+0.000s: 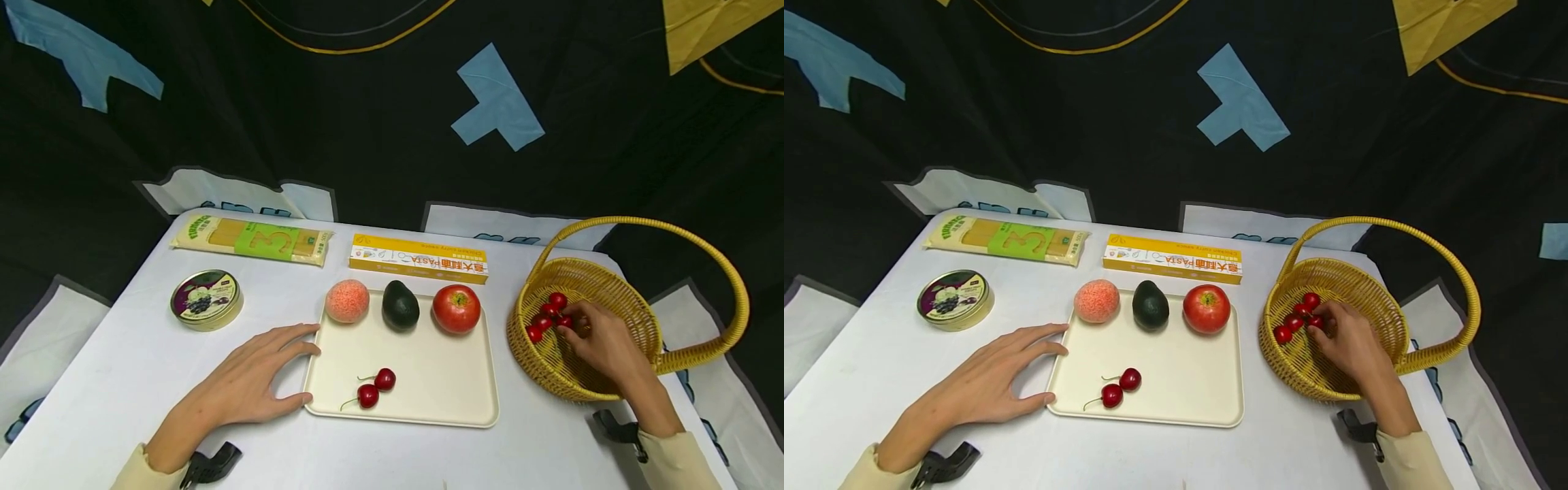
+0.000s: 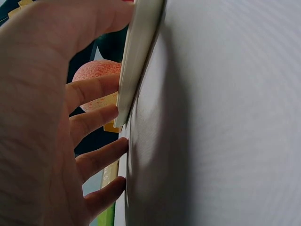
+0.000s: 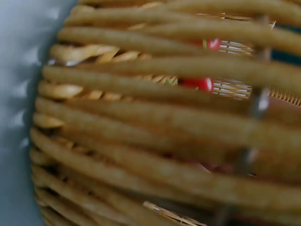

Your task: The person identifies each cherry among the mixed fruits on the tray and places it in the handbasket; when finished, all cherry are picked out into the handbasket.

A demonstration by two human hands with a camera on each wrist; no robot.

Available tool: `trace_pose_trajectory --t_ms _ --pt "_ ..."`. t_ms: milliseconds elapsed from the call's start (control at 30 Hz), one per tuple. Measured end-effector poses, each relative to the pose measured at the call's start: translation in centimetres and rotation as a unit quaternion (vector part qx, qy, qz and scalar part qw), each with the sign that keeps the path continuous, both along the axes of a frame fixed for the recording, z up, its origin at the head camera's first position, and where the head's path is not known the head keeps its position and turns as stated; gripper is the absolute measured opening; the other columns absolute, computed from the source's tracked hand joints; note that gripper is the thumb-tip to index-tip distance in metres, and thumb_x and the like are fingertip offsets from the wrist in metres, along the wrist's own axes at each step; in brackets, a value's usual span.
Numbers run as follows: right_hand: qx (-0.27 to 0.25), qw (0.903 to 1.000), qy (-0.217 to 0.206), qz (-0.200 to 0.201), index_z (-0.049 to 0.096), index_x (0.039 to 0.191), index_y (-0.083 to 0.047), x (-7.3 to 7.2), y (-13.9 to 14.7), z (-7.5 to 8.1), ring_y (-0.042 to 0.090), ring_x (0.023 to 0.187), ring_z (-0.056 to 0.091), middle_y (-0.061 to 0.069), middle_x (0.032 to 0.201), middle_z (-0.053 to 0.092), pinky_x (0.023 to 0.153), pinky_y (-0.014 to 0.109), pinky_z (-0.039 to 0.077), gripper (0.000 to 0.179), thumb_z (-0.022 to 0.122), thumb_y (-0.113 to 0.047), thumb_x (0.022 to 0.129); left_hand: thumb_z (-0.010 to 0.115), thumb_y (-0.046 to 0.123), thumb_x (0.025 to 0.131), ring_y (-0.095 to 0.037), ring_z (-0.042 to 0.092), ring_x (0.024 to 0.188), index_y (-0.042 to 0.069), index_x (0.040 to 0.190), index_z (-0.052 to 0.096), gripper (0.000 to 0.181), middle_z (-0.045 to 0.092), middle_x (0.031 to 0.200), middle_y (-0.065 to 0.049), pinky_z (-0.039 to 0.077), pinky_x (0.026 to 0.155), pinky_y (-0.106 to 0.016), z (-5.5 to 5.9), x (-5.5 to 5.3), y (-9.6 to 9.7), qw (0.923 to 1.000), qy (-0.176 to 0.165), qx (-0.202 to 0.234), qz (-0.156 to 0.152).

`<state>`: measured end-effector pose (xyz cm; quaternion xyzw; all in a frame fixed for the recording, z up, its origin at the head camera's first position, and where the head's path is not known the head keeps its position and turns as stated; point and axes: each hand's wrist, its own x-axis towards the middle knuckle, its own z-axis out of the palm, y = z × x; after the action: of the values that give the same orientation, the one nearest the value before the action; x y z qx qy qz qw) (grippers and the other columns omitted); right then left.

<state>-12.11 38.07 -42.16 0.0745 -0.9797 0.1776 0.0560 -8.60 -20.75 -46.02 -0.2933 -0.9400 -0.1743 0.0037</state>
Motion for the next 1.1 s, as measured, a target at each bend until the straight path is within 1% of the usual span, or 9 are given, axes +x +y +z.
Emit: trace_pose_trajectory --t_ms 233,467,567,700,800,867,1000,1100 --pt "0.006 0.9999 -0.008 -0.001 0.069 0.118 0.003 -0.4 0.4 -0.3 0.033 0.085 0.064 0.025 0.103 0.068 0.073 0.054 0.064 0.037 0.087 -0.011 0.089 0.083 0.058 0.086 -0.027 0.048 0.150 0.032 0.134 0.068 0.057 0.047 0.166 0.004 0.046 0.117 -0.058 0.0 0.0 0.0 1.0000 -0.002 0.000 0.002" --pt "0.015 0.9994 -0.026 -0.016 0.068 0.120 0.005 -0.6 0.5 -0.2 0.036 0.087 0.064 0.029 0.107 0.067 0.076 0.059 0.064 0.038 0.085 -0.015 0.092 0.083 0.059 0.086 -0.027 0.049 0.149 0.033 0.134 0.068 0.057 0.047 0.166 0.004 0.046 0.117 -0.058 -0.1 0.0 0.0 1.0000 -0.003 0.000 0.002" --pt "0.018 0.9992 -0.028 -0.022 0.068 0.121 0.006 -0.6 0.6 -0.2 0.035 0.085 0.061 0.028 0.105 0.066 0.073 0.056 0.062 0.040 0.085 -0.016 0.093 0.083 0.059 0.086 -0.027 0.049 0.149 0.033 0.134 0.068 0.057 0.048 0.165 0.004 0.045 0.117 -0.058 -0.1 0.0 0.0 1.0000 -0.002 0.001 0.002" --pt "0.023 0.9992 -0.017 -0.028 0.069 0.121 0.005 -0.5 0.5 -0.2 0.033 0.084 0.060 0.025 0.103 0.066 0.073 0.053 0.061 0.040 0.086 -0.016 0.092 0.083 0.059 0.086 -0.028 0.049 0.149 0.033 0.134 0.068 0.057 0.048 0.165 0.004 0.045 0.117 -0.058 0.0 0.0 0.0 1.0000 0.000 0.002 0.002" --pt "0.024 0.9991 -0.012 -0.033 0.069 0.123 0.004 -0.4 0.4 -0.1 0.035 0.087 0.063 0.026 0.106 0.067 0.076 0.057 0.062 0.041 0.085 -0.017 0.092 0.083 0.059 0.085 -0.028 0.049 0.149 0.033 0.134 0.068 0.057 0.048 0.165 0.004 0.045 0.118 -0.058 0.0 0.1 0.0 1.0000 0.000 0.002 0.003" --pt "0.022 0.9992 -0.005 -0.034 0.069 0.124 0.004 -0.3 0.2 0.0 0.039 0.089 0.067 0.028 0.111 0.068 0.079 0.061 0.062 0.041 0.085 -0.017 0.092 0.083 0.059 0.085 -0.028 0.049 0.149 0.033 0.134 0.068 0.057 0.048 0.166 0.004 0.045 0.118 -0.058 -0.1 0.1 0.0 1.0000 0.000 0.001 0.003" --pt "0.016 0.9990 0.030 -0.028 0.070 0.123 0.003 0.1 -0.3 0.4 0.044 0.095 0.070 0.029 0.116 0.070 0.082 0.064 0.062 0.041 0.087 -0.018 0.092 0.083 0.059 0.085 -0.028 0.049 0.150 0.033 0.134 0.068 0.057 0.047 0.166 0.004 0.045 0.118 -0.059 -0.1 0.1 0.0 1.0000 -0.001 0.001 0.003" --pt "0.008 0.9977 0.064 -0.019 0.071 0.122 0.001 0.3 -0.9 0.8 0.043 0.095 0.070 0.027 0.112 0.072 0.079 0.063 0.061 0.041 0.088 -0.018 0.091 0.084 0.059 0.085 -0.028 0.048 0.150 0.033 0.134 0.068 0.057 0.047 0.166 0.004 0.045 0.117 -0.059 0.0 0.1 0.0 1.0000 -0.001 0.000 0.003"
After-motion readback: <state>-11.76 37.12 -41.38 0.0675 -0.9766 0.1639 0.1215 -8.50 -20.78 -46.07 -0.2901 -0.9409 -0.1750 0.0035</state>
